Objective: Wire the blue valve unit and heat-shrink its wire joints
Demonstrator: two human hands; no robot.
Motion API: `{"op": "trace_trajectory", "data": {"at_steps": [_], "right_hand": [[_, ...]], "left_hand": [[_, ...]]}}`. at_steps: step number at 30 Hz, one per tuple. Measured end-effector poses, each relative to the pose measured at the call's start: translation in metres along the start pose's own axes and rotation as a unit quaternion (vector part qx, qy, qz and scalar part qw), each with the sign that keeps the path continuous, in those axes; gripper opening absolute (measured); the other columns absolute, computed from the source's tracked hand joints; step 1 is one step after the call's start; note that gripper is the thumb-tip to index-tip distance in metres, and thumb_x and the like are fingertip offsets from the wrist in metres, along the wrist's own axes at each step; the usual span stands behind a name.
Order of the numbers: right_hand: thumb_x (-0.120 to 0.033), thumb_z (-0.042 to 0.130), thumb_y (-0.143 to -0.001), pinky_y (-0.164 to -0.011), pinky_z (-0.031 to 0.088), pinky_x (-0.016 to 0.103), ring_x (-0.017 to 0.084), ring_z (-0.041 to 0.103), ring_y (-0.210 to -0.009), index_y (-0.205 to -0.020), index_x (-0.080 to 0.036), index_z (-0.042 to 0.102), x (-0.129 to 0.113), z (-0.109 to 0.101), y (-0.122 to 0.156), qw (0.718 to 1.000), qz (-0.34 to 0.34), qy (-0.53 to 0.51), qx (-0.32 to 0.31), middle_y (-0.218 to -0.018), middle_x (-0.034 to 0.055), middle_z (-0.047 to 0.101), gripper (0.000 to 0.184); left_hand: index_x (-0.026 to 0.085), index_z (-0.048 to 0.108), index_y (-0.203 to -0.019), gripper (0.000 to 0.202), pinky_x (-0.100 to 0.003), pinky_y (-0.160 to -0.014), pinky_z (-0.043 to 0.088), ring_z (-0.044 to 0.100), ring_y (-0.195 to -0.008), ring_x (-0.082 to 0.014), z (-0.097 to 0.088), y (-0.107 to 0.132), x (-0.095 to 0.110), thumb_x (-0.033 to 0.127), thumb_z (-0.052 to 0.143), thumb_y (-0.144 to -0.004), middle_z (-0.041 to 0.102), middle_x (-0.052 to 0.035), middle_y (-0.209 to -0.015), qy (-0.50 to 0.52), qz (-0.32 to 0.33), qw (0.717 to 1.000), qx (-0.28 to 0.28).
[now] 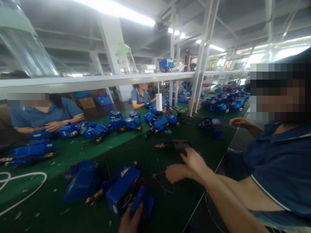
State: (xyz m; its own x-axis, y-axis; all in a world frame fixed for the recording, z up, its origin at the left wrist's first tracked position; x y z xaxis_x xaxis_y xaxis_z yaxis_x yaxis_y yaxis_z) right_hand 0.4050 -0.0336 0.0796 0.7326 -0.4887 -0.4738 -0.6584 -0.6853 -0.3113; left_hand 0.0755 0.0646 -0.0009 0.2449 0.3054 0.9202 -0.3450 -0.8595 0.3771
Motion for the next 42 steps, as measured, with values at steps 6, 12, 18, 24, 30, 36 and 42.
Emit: {"op": "trace_trajectory", "data": {"at_steps": [6, 12, 18, 24, 30, 36, 42], "right_hand": [[-0.034, 0.046, -0.088, -0.095, 0.042, 0.044, 0.028, 0.054, -0.110, -0.111, -0.018, 0.059, -0.041, -0.011, 0.015, 0.998, -0.035, -0.009, -0.043, -0.117, 0.0117, 0.059, 0.032], [-0.031, 0.043, -0.092, -0.096, 0.045, 0.032, 0.017, 0.057, -0.106, -0.105, -0.024, 0.063, -0.122, 0.005, 0.080, 0.964, -0.169, -0.158, -0.135, -0.111, 0.0010, 0.063, 0.025], [-0.028, 0.042, -0.091, -0.095, 0.044, 0.035, 0.018, 0.057, -0.105, -0.105, -0.022, 0.064, -0.083, 0.047, 0.069, 0.969, -0.117, -0.163, -0.146, -0.110, 0.0039, 0.063, 0.027], [-0.045, 0.054, -0.082, -0.104, 0.027, 0.051, 0.034, 0.037, -0.126, -0.127, -0.010, 0.048, 0.063, 0.043, 0.013, 0.973, 0.208, -0.079, -0.066, -0.135, 0.0200, 0.042, 0.057], [-0.057, 0.066, -0.067, -0.090, 0.042, 0.044, 0.030, 0.059, -0.099, -0.101, -0.016, 0.065, 0.098, 0.070, -0.007, 0.926, 0.266, -0.165, -0.209, -0.105, 0.0134, 0.065, 0.054], [-0.050, 0.066, -0.070, -0.068, 0.054, 0.033, 0.025, 0.066, -0.080, -0.099, -0.015, 0.061, 0.070, 0.094, 0.017, 0.879, 0.301, -0.299, -0.219, -0.089, 0.0120, 0.069, 0.046], [-0.049, 0.067, -0.069, -0.058, 0.052, 0.032, 0.024, 0.065, -0.068, -0.101, -0.017, 0.059, 0.041, 0.045, 0.079, 0.901, 0.248, -0.303, -0.189, -0.077, 0.0079, 0.068, 0.045]], "left_hand": [[0.009, 0.063, -0.099, 0.048, -0.039, -0.077, 0.052, 0.066, -0.073, -0.0246, 0.000, -0.018, -0.026, 0.042, 0.071, -0.066, 0.069, -0.0119, -0.088, 0.030, -0.029, 0.999, 0.002], [0.010, 0.062, -0.102, 0.046, -0.034, -0.073, 0.052, 0.065, -0.077, -0.0222, 0.001, -0.020, -0.029, 0.041, 0.069, -0.069, 0.068, -0.0114, -0.095, 0.047, -0.010, 0.999, -0.016], [0.009, 0.060, -0.102, 0.048, -0.034, -0.078, 0.050, 0.064, -0.078, -0.0215, 0.004, -0.017, -0.025, 0.047, 0.064, -0.073, 0.067, -0.0108, -0.096, 0.018, 0.017, 0.998, -0.064], [0.009, 0.058, -0.107, 0.047, -0.032, -0.077, 0.050, 0.064, -0.080, -0.0207, 0.004, -0.018, -0.030, 0.046, 0.061, -0.076, 0.065, -0.0106, -0.098, 0.023, 0.013, 0.997, -0.071], [0.011, 0.059, -0.104, 0.041, -0.031, -0.071, 0.051, 0.063, -0.076, -0.0190, 0.006, -0.024, -0.036, 0.040, 0.064, -0.075, 0.066, -0.0089, -0.095, 0.028, 0.031, 0.997, -0.062], [0.012, 0.060, -0.100, 0.037, -0.031, -0.069, 0.051, 0.063, -0.071, -0.0182, 0.004, -0.024, -0.035, 0.040, 0.063, -0.076, 0.066, -0.0075, -0.087, 0.004, 0.028, 0.998, -0.059], [0.013, 0.059, -0.101, 0.033, -0.030, -0.072, 0.051, 0.062, -0.076, -0.0178, 0.007, -0.024, -0.036, 0.034, 0.064, -0.075, 0.064, -0.0064, -0.090, 0.039, 0.045, 0.996, -0.072]]}}
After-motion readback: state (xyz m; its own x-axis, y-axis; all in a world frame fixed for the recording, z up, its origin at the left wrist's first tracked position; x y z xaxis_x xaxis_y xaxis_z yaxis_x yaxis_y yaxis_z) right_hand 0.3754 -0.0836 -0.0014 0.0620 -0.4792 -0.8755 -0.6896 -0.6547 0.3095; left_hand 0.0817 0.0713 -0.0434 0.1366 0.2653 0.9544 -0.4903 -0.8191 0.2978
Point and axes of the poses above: each hand's wrist, its own y-axis away from the middle knuckle, its own z-axis out of the palm, x = y × z, the point moved 8 cm from there along -y, towards the middle knuckle
